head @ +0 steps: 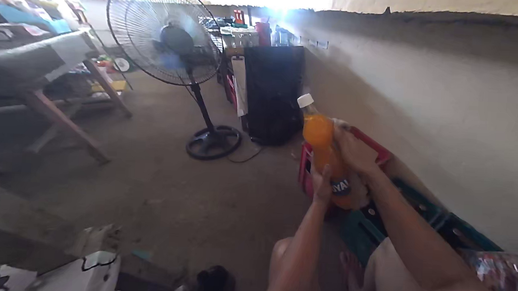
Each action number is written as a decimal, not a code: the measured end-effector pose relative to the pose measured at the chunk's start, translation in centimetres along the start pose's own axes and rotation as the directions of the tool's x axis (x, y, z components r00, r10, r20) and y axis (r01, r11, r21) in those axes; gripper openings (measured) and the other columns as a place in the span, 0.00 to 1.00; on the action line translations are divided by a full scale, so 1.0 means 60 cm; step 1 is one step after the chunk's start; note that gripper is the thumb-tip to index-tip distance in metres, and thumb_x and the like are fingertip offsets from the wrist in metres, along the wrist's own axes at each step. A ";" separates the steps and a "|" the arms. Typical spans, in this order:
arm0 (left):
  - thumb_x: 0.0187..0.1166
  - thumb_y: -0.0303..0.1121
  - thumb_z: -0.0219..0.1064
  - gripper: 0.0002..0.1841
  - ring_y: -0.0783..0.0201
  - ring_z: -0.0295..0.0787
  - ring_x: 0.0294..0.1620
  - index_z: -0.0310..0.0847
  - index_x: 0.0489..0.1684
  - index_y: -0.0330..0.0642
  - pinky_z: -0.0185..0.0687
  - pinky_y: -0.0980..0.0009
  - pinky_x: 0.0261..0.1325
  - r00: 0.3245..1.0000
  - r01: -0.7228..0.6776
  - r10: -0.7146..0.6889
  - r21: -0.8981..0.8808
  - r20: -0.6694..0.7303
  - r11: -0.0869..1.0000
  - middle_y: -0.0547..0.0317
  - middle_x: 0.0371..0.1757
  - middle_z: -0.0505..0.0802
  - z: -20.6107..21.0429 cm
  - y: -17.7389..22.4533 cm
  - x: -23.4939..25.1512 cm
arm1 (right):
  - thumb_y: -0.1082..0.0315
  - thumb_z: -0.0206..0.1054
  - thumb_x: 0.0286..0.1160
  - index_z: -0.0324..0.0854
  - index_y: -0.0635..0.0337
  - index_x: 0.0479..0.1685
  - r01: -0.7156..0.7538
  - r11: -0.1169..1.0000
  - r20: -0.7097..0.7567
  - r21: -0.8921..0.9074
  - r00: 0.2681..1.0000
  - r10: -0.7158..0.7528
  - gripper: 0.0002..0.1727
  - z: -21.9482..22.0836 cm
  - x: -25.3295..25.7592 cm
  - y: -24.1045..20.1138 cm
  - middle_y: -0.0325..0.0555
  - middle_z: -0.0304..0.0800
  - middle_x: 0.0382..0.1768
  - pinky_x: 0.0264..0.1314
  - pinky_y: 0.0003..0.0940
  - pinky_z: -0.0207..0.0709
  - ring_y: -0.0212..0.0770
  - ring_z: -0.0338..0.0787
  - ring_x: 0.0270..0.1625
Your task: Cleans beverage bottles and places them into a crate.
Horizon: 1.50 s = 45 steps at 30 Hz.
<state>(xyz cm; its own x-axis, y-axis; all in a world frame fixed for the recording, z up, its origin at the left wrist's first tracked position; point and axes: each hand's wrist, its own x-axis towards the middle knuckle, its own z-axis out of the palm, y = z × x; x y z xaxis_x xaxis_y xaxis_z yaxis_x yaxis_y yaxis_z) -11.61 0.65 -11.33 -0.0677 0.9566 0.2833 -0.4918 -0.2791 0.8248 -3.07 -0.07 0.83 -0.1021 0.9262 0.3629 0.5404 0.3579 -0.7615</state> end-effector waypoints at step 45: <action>0.62 0.85 0.50 0.67 0.66 0.81 0.70 0.45 0.88 0.27 0.79 0.64 0.74 0.999 0.017 -0.018 -0.026 -0.027 1.000 0.42 0.74 0.79 -0.007 -0.028 -0.001 | 0.36 0.31 0.91 0.79 0.64 0.68 -0.339 0.919 0.285 0.202 0.918 0.276 0.42 -0.005 0.080 -0.008 0.57 0.87 0.58 0.66 0.47 0.79 0.44 0.87 0.59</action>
<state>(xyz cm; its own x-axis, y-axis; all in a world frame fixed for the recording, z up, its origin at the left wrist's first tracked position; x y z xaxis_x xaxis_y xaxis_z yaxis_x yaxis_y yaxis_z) -11.14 1.10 -12.93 -0.0821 0.9634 0.2553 -0.5153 -0.2603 0.8165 -3.54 4.19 3.09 -0.1822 0.9828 -0.0300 0.3621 0.0387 -0.9313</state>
